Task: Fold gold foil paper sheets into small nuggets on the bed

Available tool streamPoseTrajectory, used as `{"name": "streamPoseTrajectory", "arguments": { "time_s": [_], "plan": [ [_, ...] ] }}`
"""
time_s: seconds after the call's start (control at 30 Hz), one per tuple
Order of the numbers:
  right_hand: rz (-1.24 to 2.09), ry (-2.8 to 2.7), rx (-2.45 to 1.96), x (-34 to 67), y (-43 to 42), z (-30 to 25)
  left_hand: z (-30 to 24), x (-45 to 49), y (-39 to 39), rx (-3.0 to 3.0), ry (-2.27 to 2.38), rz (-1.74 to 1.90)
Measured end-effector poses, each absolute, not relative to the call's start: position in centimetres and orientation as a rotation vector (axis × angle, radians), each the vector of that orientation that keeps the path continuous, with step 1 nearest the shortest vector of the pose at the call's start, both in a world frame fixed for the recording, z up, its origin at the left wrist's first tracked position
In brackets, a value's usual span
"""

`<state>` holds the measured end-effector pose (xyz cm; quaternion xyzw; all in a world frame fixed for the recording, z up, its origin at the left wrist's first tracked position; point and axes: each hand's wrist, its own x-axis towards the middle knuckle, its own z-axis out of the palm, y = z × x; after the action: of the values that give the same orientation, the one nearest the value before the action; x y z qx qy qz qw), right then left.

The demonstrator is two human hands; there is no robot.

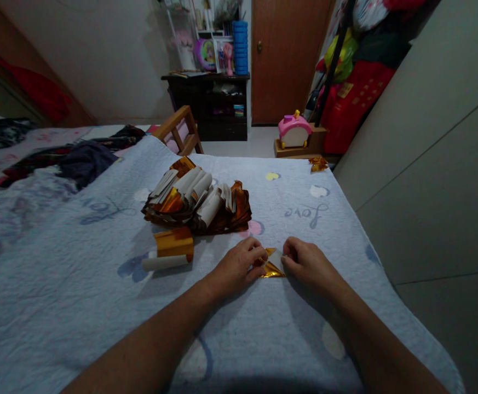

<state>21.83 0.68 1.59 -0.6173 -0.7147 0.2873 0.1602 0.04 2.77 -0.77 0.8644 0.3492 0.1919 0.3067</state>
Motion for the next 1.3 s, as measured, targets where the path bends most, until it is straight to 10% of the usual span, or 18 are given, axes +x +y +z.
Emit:
{"name": "streamPoseTrajectory", "arguments": {
  "time_s": [1.3],
  "plan": [
    [0.931, -2.406, -1.14, 20.9, -0.3, 2.1, 0.1, -0.7, 2.9, 2.194, 0.822, 0.478]
  ]
}}
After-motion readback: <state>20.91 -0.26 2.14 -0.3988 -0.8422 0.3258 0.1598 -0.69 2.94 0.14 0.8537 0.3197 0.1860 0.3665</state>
